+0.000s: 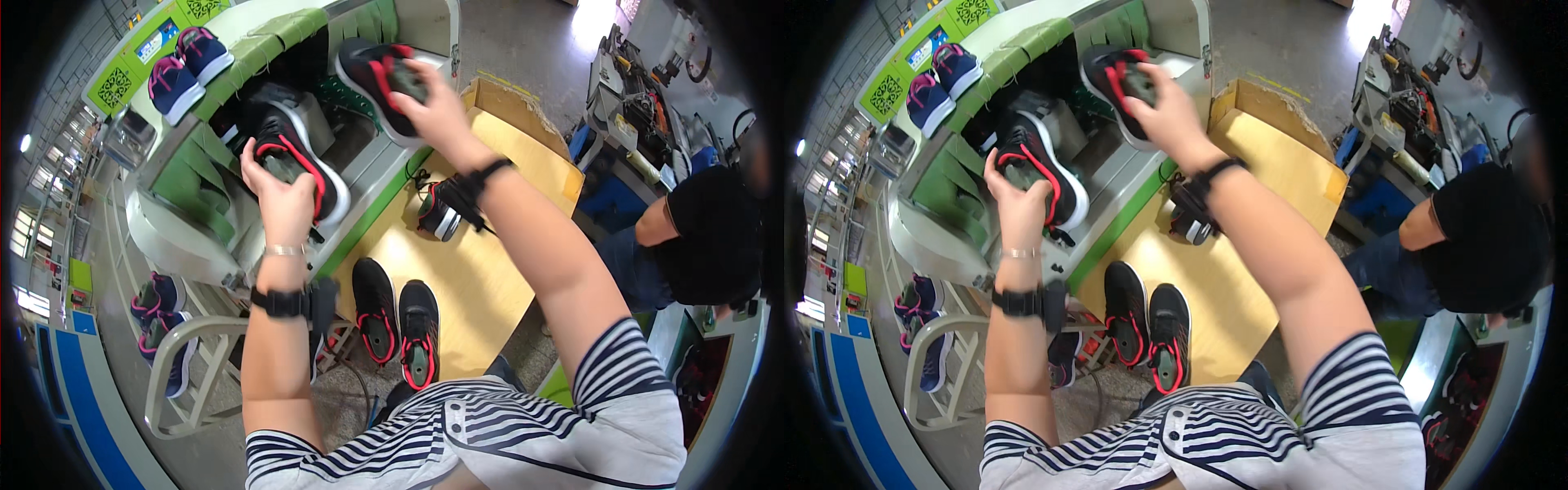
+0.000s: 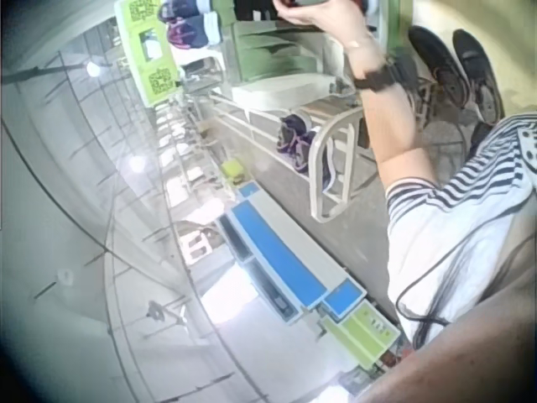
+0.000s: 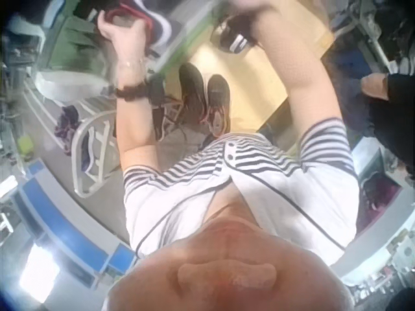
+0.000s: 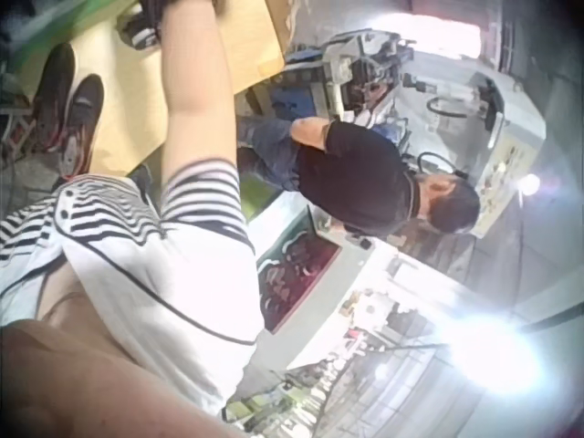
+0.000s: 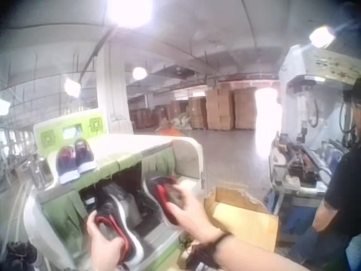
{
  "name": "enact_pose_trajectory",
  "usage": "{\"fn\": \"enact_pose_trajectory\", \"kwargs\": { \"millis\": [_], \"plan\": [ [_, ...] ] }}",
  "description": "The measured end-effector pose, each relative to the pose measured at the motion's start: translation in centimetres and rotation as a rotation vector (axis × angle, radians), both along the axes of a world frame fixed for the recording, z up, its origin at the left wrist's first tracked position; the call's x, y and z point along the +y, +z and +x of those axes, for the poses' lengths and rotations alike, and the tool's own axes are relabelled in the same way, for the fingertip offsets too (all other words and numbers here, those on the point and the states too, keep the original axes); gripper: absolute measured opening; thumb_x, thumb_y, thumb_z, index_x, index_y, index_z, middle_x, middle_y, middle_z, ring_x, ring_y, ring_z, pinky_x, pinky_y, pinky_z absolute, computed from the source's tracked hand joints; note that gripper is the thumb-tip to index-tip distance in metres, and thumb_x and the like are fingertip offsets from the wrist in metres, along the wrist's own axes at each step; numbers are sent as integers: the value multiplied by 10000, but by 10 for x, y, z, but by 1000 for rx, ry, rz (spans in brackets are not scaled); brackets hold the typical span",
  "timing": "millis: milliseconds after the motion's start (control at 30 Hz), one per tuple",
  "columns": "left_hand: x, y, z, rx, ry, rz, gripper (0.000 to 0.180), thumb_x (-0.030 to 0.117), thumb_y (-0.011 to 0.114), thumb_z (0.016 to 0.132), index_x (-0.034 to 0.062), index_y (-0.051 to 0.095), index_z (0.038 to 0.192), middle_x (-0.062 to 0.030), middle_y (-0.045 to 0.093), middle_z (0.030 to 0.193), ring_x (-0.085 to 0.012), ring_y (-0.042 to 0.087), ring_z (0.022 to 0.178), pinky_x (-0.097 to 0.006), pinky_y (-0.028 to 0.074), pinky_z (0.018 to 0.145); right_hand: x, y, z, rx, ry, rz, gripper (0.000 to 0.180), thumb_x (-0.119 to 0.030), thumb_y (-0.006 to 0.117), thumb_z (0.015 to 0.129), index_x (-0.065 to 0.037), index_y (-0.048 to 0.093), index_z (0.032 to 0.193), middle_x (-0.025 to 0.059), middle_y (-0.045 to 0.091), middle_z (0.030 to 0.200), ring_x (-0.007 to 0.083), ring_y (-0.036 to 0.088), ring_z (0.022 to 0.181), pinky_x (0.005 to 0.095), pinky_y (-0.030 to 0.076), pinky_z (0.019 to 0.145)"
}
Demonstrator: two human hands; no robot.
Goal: The recorder is organizing shoes on a table and placing them onto a conveyor belt system in a factory setting.
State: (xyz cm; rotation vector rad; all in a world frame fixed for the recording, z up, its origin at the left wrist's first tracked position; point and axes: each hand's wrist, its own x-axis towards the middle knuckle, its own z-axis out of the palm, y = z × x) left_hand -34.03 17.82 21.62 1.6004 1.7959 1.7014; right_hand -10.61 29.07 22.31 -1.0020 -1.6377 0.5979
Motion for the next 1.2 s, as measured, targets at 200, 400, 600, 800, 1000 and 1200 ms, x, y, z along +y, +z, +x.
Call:
{"fn": "enact_pose_trajectory", "kwargs": {
  "millis": [200,400,600,800,1000,1200],
  "plan": [
    [46,-34,20,308,309,121,776,227,679,932,38,235,1540,-344,105,1579,-467,203,1457,-501,240,1174,52,-75,-46,-531,-88,-277,756,-179,601,890,-268,279,1568,225,300,1580,507,538,1211,457,457,1050],
    [-11,-113,74,641,-166,40,579,153,635,935,15,407,1448,-242,333,1513,-390,329,1410,-463,316,1135,-140,-193,43,-397,550,-439,247,-198,556,946,-43,669,1102,189,676,1047,382,632,1015,462,510,873],
    [62,-234,102,-120,-454,-769,696,337,640,964,-69,364,1458,-253,530,1380,-337,533,1271,-394,396,1087,-233,-199,122,-312,349,-565,177,-123,600,938,-50,681,1077,158,682,1027,352,642,990,428,517,878],
    [81,-238,185,-194,-395,-953,1020,334,857,781,-95,280,1505,-262,558,1357,-314,582,1223,-375,449,1035,-131,-174,172,-199,-100,-251,197,-72,642,908,-39,668,1100,163,670,1073,354,629,1043,429,504,921],
    [35,-227,250,-70,-610,-570,1024,194,862,719,-3,235,1504,-174,451,1309,-303,492,1205,-391,393,1080,-63,-223,172,-28,-374,-510,669,-357,671,941,0,435,1456,329,361,1509,429,353,1424,434,305,1173],
    [6,-244,231,-14,-1147,-706,1020,220,800,800,4,143,1550,-242,239,1569,-363,393,1370,-419,326,1154,-99,-239,163,-12,-236,-641,827,-264,819,805,-56,402,1489,291,280,1576,387,283,1481,429,263,1193]
  ]
}}
